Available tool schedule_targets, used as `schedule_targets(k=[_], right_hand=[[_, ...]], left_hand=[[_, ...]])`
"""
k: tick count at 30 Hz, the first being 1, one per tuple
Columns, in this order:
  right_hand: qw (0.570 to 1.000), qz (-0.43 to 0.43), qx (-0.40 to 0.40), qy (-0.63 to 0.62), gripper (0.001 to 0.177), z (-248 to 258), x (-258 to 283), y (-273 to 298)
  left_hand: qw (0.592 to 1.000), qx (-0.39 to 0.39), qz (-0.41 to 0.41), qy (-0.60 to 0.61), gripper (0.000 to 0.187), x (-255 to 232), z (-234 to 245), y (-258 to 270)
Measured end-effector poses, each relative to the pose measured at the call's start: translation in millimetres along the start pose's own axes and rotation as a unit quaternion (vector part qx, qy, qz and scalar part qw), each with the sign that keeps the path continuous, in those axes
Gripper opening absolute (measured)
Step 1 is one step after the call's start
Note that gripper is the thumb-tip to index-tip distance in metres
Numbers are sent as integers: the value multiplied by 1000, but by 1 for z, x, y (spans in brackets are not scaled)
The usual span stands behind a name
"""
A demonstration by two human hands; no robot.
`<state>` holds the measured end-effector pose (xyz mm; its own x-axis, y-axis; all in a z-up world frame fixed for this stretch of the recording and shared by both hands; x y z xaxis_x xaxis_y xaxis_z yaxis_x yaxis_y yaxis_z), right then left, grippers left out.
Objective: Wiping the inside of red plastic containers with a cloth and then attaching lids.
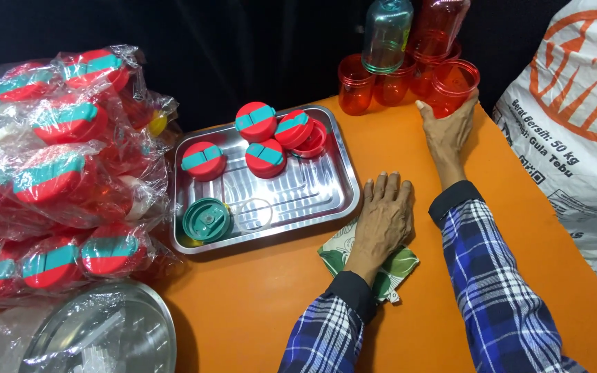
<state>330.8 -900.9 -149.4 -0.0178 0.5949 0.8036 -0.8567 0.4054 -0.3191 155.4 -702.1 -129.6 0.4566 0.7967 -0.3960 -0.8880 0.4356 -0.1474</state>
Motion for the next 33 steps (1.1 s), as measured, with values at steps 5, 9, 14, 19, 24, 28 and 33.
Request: schedule_targets(k=[5, 9, 14, 19, 24, 28, 33], right_hand=[[1000, 11, -6, -16, 90, 10, 18, 6], [999, 21, -5, -23, 84, 17, 28, 15], [1000, 15, 12, -14, 75, 36, 68, 48], [997, 25, 68, -28, 75, 53, 96, 86], [993, 7, 120, -2, 77, 62, 113, 123], [989, 1, 151, 12, 80, 69, 116, 151], [981, 33, 189, 14, 85, 72, 118, 197]], left_hand=[[1000, -4, -5, -7, 46, -2, 3, 2], [999, -33, -4, -17, 40, -2, 5, 2], [999, -51, -12, -12, 35, -2, 8, 8], [1000, 18, -15, -17, 63, 12, -23, 7], [999, 30, -30, 10, 66, 10, -9, 28], [999, 11, -22, 43, 58, 15, 7, 56], [971, -235, -30, 36, 25, 30, 25, 88]])
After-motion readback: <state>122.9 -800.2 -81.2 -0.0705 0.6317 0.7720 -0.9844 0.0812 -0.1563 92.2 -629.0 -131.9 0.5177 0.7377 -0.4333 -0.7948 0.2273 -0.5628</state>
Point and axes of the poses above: each hand's wrist, its own y-axis away from the middle knuckle, its own z-axis out of the back of the hand, x = y × z, the point moved 10 cm from there along -y, towards the middle knuckle, and after that the axes turned 11 degrees about x, right-handed, at the moved point
